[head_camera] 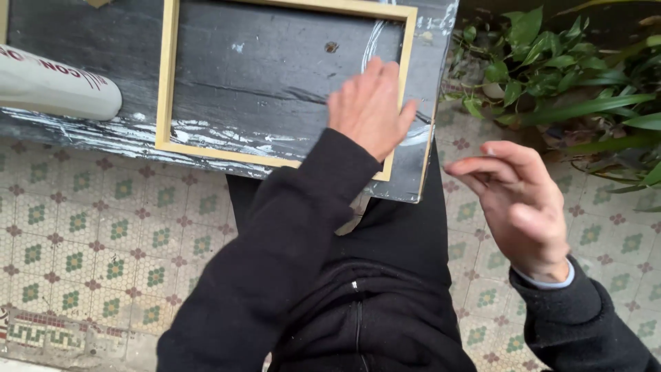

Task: Applying adhesive to wooden frame pieces and joining them to form a rectangular frame.

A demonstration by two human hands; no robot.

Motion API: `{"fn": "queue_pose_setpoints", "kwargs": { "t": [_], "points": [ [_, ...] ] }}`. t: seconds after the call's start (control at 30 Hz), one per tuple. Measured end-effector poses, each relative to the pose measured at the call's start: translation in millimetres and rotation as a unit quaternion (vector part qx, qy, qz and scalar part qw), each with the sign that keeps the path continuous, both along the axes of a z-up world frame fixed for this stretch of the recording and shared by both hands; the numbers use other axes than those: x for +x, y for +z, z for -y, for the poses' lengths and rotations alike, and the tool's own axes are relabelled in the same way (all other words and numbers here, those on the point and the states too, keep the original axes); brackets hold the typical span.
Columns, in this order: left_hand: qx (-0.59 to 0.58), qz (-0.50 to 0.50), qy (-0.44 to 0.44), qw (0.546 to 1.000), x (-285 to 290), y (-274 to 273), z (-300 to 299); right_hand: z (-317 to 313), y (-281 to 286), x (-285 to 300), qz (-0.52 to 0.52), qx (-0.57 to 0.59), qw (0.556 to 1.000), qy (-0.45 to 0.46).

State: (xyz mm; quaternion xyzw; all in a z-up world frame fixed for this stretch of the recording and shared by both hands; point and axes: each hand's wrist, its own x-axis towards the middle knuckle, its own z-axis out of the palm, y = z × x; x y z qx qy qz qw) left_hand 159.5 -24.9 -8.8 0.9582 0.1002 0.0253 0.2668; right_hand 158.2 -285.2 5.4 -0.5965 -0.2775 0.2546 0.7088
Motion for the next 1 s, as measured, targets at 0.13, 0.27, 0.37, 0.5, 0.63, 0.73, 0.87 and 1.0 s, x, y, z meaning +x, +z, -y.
{"fn": "queue_pose_setpoints", "kwargs": {
  "t": [0.13,0.27,0.37,0.5,0.63,0.73,0.87,1.0],
  "points": [
    [-0.042,0.144,-0.045,0.988,-33,5,27,13,2,2,-0.223,0.127,0.966,-0.027],
    [-0.078,0.042,-0.082,0.993,-82,32,24,15,0,-2,-0.33,0.177,0.927,-0.005],
    [-0.025,0.042,-0.103,0.993,-113,37,4,10,-10,-8,-0.36,0.161,0.919,-0.012],
    [0.004,0.0,-0.1,0.995,-131,37,-19,3,-18,-16,-0.191,0.023,0.981,-0.01],
    [0.017,0.01,-0.052,0.998,-141,39,-31,-20,-12,-25,0.038,-0.11,0.993,0.025],
    [0.035,0.05,-0.044,0.997,-139,38,-27,-28,-14,-22,0.158,-0.166,0.972,0.054],
    [0.0,0.094,-0.038,0.995,-143,26,-20,-42,-10,-14,0.32,-0.209,0.921,0.074],
    [0.0,0.094,-0.034,0.995,-143,19,-17,-48,5,-7,0.433,-0.277,0.849,0.119]
  ]
}}
